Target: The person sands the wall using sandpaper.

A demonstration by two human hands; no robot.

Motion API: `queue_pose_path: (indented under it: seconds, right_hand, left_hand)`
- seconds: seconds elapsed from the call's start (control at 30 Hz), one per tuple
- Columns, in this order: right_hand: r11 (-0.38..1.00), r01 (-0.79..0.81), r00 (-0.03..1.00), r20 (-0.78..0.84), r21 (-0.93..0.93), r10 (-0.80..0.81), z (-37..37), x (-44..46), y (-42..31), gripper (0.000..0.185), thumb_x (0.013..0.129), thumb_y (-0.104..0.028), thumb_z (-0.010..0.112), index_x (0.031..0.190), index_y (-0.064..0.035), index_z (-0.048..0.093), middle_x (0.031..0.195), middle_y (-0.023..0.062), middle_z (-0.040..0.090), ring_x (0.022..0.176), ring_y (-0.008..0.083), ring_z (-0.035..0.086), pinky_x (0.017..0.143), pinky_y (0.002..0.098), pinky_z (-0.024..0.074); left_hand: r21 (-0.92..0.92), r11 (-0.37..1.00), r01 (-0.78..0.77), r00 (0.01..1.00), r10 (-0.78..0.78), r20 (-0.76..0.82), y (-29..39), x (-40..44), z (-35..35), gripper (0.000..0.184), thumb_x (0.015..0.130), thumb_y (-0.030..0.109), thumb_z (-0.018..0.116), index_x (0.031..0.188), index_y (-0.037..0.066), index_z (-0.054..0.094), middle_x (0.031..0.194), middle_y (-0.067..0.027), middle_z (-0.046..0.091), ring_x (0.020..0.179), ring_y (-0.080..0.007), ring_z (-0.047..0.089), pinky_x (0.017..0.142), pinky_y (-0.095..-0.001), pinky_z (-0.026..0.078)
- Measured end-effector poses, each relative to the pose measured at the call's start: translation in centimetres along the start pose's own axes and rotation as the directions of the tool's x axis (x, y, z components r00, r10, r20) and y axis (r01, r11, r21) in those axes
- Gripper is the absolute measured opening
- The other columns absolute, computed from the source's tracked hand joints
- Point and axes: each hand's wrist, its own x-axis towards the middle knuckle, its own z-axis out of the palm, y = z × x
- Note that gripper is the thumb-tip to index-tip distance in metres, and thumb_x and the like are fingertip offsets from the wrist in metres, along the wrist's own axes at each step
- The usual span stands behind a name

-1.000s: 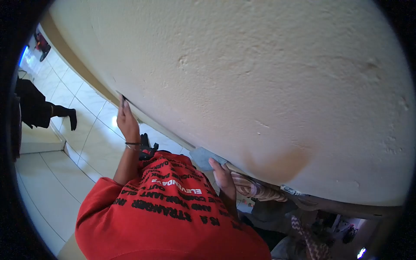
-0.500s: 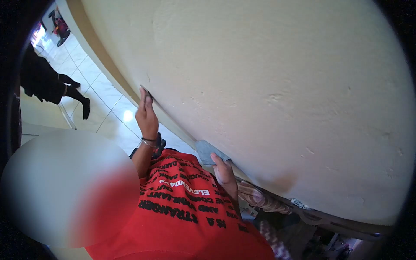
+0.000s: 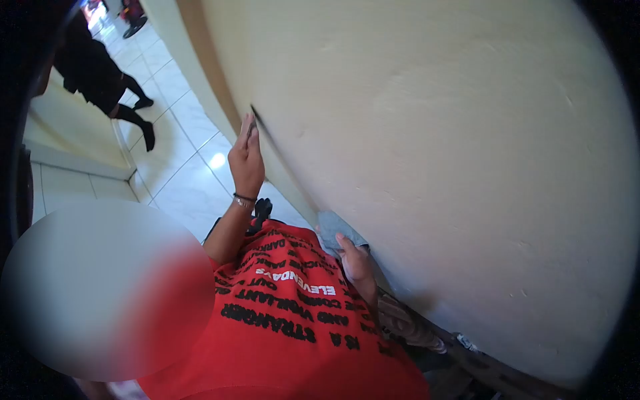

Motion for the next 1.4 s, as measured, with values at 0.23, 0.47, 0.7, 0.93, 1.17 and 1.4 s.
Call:
queue_pose_path:
  seconds: [0.23, 0.47, 0.7, 0.93, 1.17, 1.4]
  right_hand:
    - [0.992, -0.12, 0.985, 0.124, -0.033, 0.123, 1.8, 4.9, 0.8, 0.046, 0.087, -0.023, 0.038, 0.124, 0.0031, 0.034, 0.12, 0.0171, 0.046, 0.107, 0.026, 0.048, 0.084, 0.0338, 0.0411]
    - [0.987, -0.161, 0.98, 0.123, 0.001, 0.159, 2.1, 4.0, 0.2, 0.05, 0.087, -0.027, 0.039, 0.125, 0.0045, 0.031, 0.122, 0.0174, 0.044, 0.109, 0.0268, 0.046, 0.085, 0.0348, 0.0405]
    - [0.977, -0.171, 0.985, 0.047, 0.131, 0.166, 0.3, 2.7, 1.9, 0.047, 0.087, -0.025, 0.04, 0.123, 0.003, 0.035, 0.119, 0.0183, 0.047, 0.106, 0.0267, 0.049, 0.084, 0.0345, 0.0414]
    - [0.954, -0.219, 0.975, 0.076, 0.205, 0.208, -1.3, 2.8, 2.4, 0.046, 0.086, -0.025, 0.04, 0.123, 0.0034, 0.036, 0.119, 0.0185, 0.047, 0.107, 0.0266, 0.049, 0.086, 0.0349, 0.0404]
    - [0.954, -0.225, 0.972, 0.109, 0.197, 0.207, -1.9, 3.9, 2.5, 0.047, 0.086, -0.024, 0.041, 0.123, 0.0042, 0.035, 0.118, 0.0187, 0.047, 0.107, 0.0271, 0.049, 0.087, 0.0361, 0.0406]
    - [0.947, -0.231, 0.972, 0.098, 0.225, 0.214, -3.5, 3.6, 3.5, 0.046, 0.085, -0.024, 0.04, 0.122, 0.0039, 0.035, 0.118, 0.0195, 0.046, 0.106, 0.0285, 0.049, 0.085, 0.0376, 0.0414]
  left_hand:
    - [0.069, 0.997, -0.038, 0.998, 0.034, 0.059, -0.1, -1.8, 0.3, 0.032, 0.087, 0.013, 0.045, 0.117, 0.0, 0.047, 0.121, -0.0212, 0.043, 0.114, -0.0271, 0.042, 0.09, -0.0277, 0.036]
    - [0.084, 0.994, 0.065, 0.996, -0.06, -0.061, 0.0, -0.4, 0.8, 0.035, 0.087, 0.019, 0.044, 0.115, -0.002, 0.047, 0.118, -0.0218, 0.045, 0.11, -0.0317, 0.046, 0.087, -0.0298, 0.038]
    - [-0.052, 0.957, 0.284, 0.957, -0.287, -0.053, -1.7, 0.8, 0.8, 0.038, 0.089, 0.018, 0.043, 0.118, -0.006, 0.042, 0.12, -0.0179, 0.047, 0.114, -0.0158, 0.043, 0.092, -0.0239, 0.032]
    - [0.01, 0.992, 0.129, 0.984, -0.127, -0.121, -4.6, -1.1, 1.3, 0.036, 0.088, 0.019, 0.043, 0.117, -0.001, 0.045, 0.119, -0.0203, 0.044, 0.112, -0.0235, 0.046, 0.087, -0.025, 0.037]
    - [0.008, 0.977, 0.214, 0.961, -0.209, -0.184, -4.8, -0.2, 0.9, 0.037, 0.087, 0.019, 0.044, 0.117, -0.003, 0.044, 0.119, -0.0206, 0.045, 0.112, -0.0233, 0.046, 0.088, -0.0248, 0.036]
    - [0.032, 0.992, 0.123, 0.953, -0.109, -0.284, -9.5, 0.9, 0.8, 0.034, 0.087, 0.022, 0.044, 0.112, 0.0, 0.05, 0.1, -0.0211, 0.058, 0.086, -0.0182, 0.06, 0.073, -0.0256, 0.043]
